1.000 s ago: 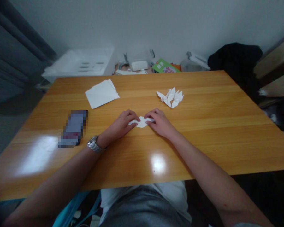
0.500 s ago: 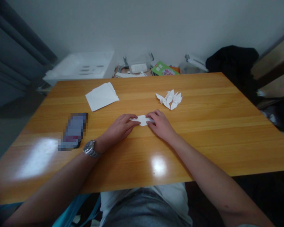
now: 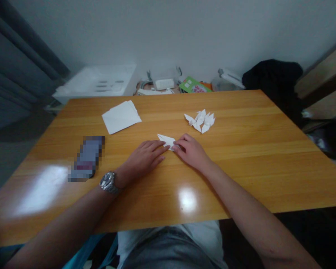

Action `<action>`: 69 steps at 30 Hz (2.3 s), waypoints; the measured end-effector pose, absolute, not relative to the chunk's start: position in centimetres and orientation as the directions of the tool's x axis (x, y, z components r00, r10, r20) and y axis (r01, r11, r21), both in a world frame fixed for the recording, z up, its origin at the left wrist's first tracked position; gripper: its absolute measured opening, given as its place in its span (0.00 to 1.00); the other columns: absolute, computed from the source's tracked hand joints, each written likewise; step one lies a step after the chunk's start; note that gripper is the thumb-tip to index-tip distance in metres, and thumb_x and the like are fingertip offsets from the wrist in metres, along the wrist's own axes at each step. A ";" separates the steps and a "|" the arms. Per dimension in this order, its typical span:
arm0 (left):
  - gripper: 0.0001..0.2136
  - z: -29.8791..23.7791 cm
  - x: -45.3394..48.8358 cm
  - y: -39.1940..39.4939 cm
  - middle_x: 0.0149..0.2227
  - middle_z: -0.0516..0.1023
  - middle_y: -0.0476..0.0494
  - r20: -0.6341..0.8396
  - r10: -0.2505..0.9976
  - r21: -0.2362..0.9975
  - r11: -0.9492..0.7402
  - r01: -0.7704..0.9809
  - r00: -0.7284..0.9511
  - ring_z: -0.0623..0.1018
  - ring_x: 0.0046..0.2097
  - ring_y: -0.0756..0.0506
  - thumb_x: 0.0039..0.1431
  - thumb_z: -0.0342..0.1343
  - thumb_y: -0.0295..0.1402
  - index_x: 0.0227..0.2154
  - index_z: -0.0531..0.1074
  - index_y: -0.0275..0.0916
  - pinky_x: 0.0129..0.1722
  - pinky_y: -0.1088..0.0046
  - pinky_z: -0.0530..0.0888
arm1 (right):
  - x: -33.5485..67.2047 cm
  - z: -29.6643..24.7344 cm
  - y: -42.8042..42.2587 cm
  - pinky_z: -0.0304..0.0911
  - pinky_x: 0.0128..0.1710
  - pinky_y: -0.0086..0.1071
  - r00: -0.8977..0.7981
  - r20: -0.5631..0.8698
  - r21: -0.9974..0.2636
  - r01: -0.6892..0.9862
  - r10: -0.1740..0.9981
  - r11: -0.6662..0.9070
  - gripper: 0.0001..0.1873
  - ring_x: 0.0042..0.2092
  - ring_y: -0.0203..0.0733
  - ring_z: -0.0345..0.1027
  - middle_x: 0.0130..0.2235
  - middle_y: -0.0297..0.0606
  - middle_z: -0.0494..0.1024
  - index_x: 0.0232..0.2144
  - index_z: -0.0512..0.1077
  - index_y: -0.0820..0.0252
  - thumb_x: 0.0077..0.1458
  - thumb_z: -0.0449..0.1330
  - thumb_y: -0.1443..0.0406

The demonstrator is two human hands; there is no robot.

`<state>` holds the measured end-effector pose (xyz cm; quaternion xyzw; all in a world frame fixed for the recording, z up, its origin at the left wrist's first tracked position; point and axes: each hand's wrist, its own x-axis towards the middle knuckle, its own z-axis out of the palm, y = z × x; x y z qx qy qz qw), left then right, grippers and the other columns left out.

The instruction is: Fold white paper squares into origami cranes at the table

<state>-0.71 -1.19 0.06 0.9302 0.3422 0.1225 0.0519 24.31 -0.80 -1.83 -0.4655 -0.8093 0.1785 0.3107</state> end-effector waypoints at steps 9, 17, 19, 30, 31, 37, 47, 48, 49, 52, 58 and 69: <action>0.20 -0.3 -1.8 -0.5 0.64 0.68 0.34 0.205 0.668 0.202 -0.744 0.637 0.715 0.69 0.64 0.38 0.73 0.45 0.33 0.64 0.68 0.38 0.65 0.54 0.66 | 24.5 -0.9 -1.4 0.67 0.52 0.49 -0.548 0.340 -0.500 0.583 0.764 0.641 0.13 0.50 0.50 0.67 0.47 0.44 0.75 0.47 0.82 0.50 0.64 0.62 0.56; 0.20 -0.6 -2.0 -0.3 0.64 0.69 0.34 0.222 0.678 0.212 -0.735 0.644 0.701 0.70 0.64 0.38 0.71 0.48 0.30 0.64 0.68 0.41 0.64 0.53 0.68 | 24.6 -1.2 -1.0 0.63 0.62 0.54 -0.572 0.348 -0.480 0.571 0.742 0.666 0.19 0.60 0.52 0.66 0.58 0.45 0.75 0.57 0.76 0.50 0.66 0.60 0.57; 0.20 -0.8 -2.1 -0.2 0.64 0.68 0.34 0.229 0.675 0.214 -0.738 0.640 0.702 0.69 0.64 0.38 0.71 0.48 0.30 0.63 0.68 0.42 0.64 0.53 0.68 | 24.7 -1.4 -0.8 0.61 0.64 0.56 -0.569 0.338 -0.486 0.577 0.750 0.656 0.21 0.64 0.52 0.64 0.62 0.45 0.73 0.61 0.72 0.49 0.67 0.59 0.59; 0.21 0.1 -1.6 -0.4 0.63 0.70 0.33 0.233 0.654 0.203 -0.756 0.622 0.719 0.72 0.62 0.37 0.67 0.50 0.25 0.62 0.69 0.37 0.63 0.53 0.70 | 24.6 -1.5 -1.0 0.63 0.64 0.56 -0.574 0.276 -0.446 0.635 0.771 0.631 0.21 0.64 0.55 0.66 0.64 0.50 0.72 0.60 0.74 0.55 0.67 0.58 0.59; 0.22 0.2 -1.5 -0.5 0.63 0.71 0.34 0.233 0.652 0.214 -0.758 0.616 0.722 0.72 0.61 0.38 0.66 0.51 0.25 0.62 0.69 0.37 0.62 0.53 0.70 | 24.6 -1.4 -1.0 0.64 0.63 0.56 -0.567 0.280 -0.432 0.646 0.775 0.629 0.21 0.64 0.55 0.67 0.63 0.49 0.73 0.59 0.74 0.54 0.67 0.59 0.59; 0.18 0.1 -1.0 -0.7 0.59 0.75 0.36 0.229 0.635 0.203 -0.773 0.602 0.738 0.76 0.57 0.39 0.69 0.50 0.29 0.60 0.71 0.37 0.60 0.55 0.72 | 24.3 -0.7 -1.3 0.65 0.60 0.55 -0.548 0.286 -0.376 0.690 0.786 0.618 0.18 0.60 0.56 0.70 0.58 0.47 0.77 0.55 0.77 0.54 0.67 0.59 0.59; 0.15 -0.1 -1.0 -0.3 0.59 0.77 0.38 0.242 0.635 0.221 -0.772 0.595 0.734 0.76 0.57 0.39 0.69 0.52 0.30 0.55 0.74 0.37 0.61 0.55 0.70 | 24.6 -0.6 -1.1 0.68 0.52 0.48 -0.567 0.316 -0.367 0.666 0.761 0.649 0.11 0.50 0.51 0.73 0.48 0.44 0.82 0.46 0.81 0.54 0.66 0.60 0.62; 0.15 -0.1 -1.0 -0.2 0.59 0.76 0.38 0.236 0.633 0.231 -0.773 0.590 0.737 0.76 0.58 0.39 0.69 0.52 0.31 0.55 0.74 0.37 0.61 0.55 0.70 | 24.6 -0.7 -1.0 0.68 0.52 0.47 -0.562 0.326 -0.380 0.659 0.760 0.650 0.11 0.50 0.51 0.73 0.48 0.44 0.81 0.46 0.80 0.54 0.66 0.60 0.62; 0.15 -0.1 -1.1 -0.1 0.59 0.76 0.38 0.231 0.627 0.241 -0.777 0.581 0.744 0.76 0.58 0.39 0.69 0.52 0.31 0.55 0.74 0.37 0.61 0.56 0.70 | 24.6 -0.7 -1.0 0.68 0.52 0.47 -0.557 0.337 -0.391 0.650 0.759 0.651 0.11 0.50 0.51 0.72 0.48 0.44 0.81 0.47 0.80 0.54 0.66 0.60 0.62; 0.15 -0.3 -1.1 0.0 0.58 0.77 0.37 0.227 0.606 0.267 -0.791 0.550 0.762 0.76 0.58 0.40 0.69 0.52 0.31 0.55 0.73 0.37 0.61 0.57 0.69 | 24.5 -0.9 -1.0 0.69 0.52 0.46 -0.556 0.355 -0.423 0.622 0.752 0.659 0.11 0.51 0.50 0.72 0.50 0.44 0.80 0.47 0.80 0.54 0.66 0.60 0.63; 0.19 -0.5 -0.9 -0.2 0.58 0.76 0.37 0.237 0.623 0.254 -0.781 0.571 0.746 0.75 0.57 0.39 0.69 0.53 0.33 0.60 0.69 0.37 0.61 0.57 0.70 | 24.2 -1.4 -0.9 0.70 0.53 0.45 -0.581 0.349 -0.476 0.566 0.736 0.673 0.11 0.51 0.48 0.74 0.50 0.46 0.80 0.45 0.81 0.56 0.66 0.59 0.67; 0.12 -0.7 0.0 -0.4 0.48 0.77 0.40 0.293 0.652 0.248 -0.758 0.603 0.699 0.75 0.50 0.40 0.69 0.56 0.37 0.50 0.77 0.39 0.52 0.59 0.72 | 24.0 -1.3 -0.9 0.70 0.48 0.42 -0.550 0.356 -0.564 0.518 0.755 0.643 0.06 0.47 0.46 0.74 0.45 0.44 0.79 0.40 0.79 0.56 0.64 0.62 0.68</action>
